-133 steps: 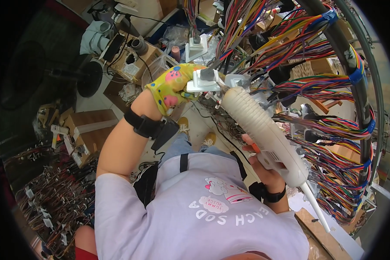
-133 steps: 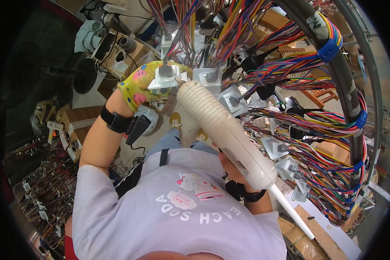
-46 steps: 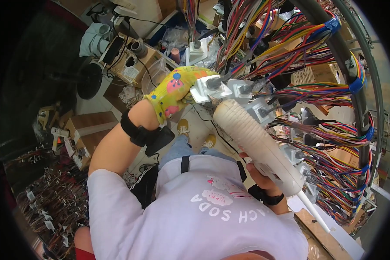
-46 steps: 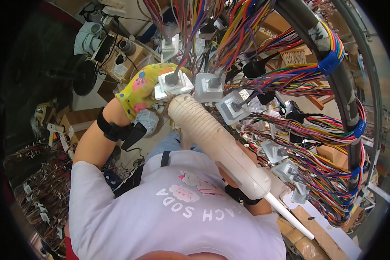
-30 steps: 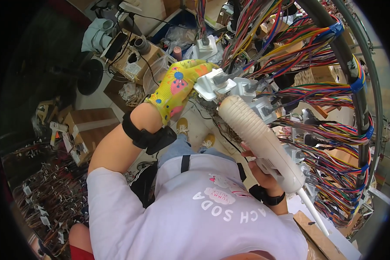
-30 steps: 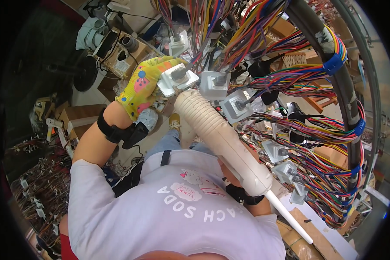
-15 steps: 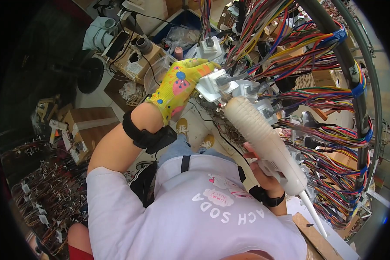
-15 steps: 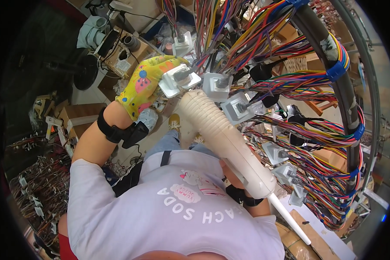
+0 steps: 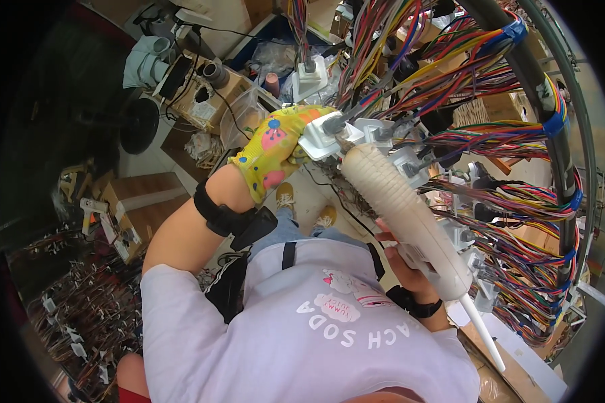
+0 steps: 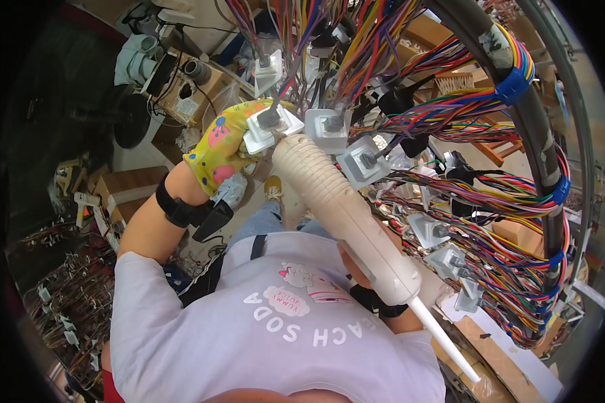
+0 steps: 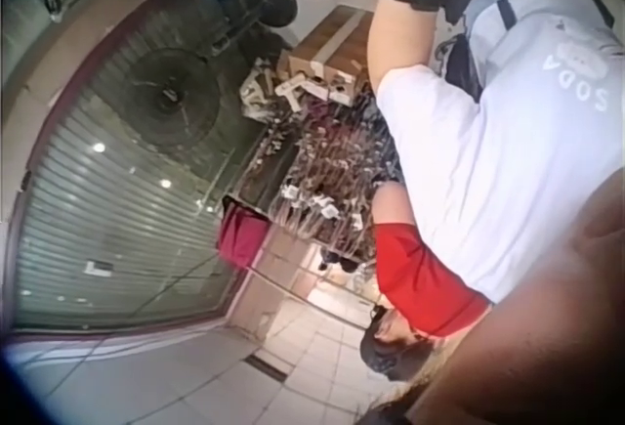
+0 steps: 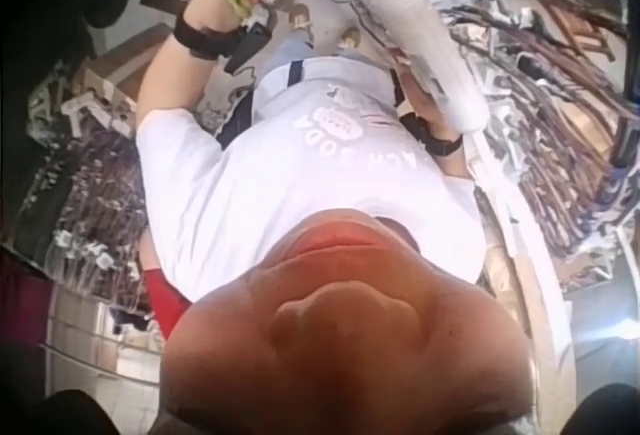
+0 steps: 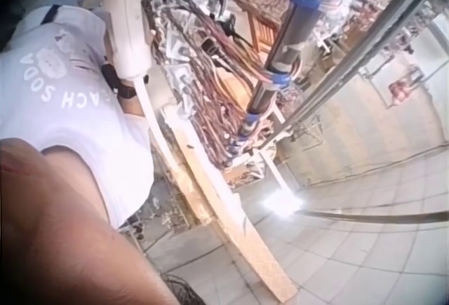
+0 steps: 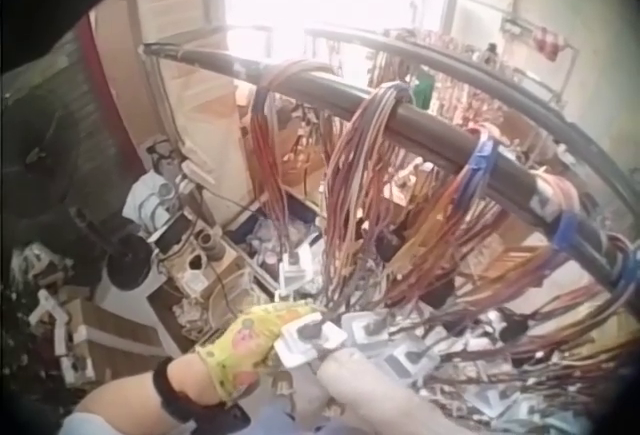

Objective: Apply hot glue to components of a circular wire harness assembly to secure them.

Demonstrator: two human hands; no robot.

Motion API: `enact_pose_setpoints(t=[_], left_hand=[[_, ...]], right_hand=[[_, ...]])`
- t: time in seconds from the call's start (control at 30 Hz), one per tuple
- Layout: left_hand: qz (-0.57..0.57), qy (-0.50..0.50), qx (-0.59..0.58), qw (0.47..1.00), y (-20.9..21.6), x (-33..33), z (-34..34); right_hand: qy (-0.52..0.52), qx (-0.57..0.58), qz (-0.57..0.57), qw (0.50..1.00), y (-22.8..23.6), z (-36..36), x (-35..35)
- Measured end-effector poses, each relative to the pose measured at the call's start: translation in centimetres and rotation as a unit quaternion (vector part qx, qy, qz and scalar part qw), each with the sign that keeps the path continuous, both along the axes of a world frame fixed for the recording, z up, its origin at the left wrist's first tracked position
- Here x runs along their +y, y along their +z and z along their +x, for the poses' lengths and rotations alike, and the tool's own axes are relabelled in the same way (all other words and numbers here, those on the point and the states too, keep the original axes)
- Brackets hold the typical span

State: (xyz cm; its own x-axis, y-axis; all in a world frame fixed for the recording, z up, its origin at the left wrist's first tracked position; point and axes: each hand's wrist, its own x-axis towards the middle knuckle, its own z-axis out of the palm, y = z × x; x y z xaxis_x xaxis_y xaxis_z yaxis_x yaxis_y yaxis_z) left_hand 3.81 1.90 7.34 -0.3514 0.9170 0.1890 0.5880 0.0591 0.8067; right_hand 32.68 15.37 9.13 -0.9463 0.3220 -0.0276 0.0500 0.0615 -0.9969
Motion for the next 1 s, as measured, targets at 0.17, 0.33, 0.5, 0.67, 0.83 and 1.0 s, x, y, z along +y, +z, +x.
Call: enact_pose_setpoints(t=[0.17,0.33,0.5,0.67,0.83,1.0], left_hand=[[0.037,-0.019,-0.082,0.996,0.0,0.2,0.3],[0.038,-0.029,-0.076,0.996,0.5,0.1,0.3],[0.038,-0.028,0.008,0.999,-0.4,-0.2,0.0],[0.053,-0.022,-0.023,0.998,-0.3,-0.2,0.1],[0.027,-0.011,-0.094,0.995,0.3,-0.1,0.2],[0.066,-0.035,-0.043,0.996,0.0,-0.2,0.1]], right_hand=[[0.005,0.0,0.007,1.0,-0.5,0.2,0.2],[0.0,0.004,0.009,1.0,-0.4,0.0,0.0],[-0.016,0.015,-0.006,1.0,-0.2,-0.3,-0.2],[-0.012,0.02,0.008,1.0,-0.9,0.0,0.3],[-0.039,-0.007,0.017,0.999,-1.6,0.9,0.5],[-0.068,-0.052,-0.079,0.993,-0.9,0.9,0.6]])
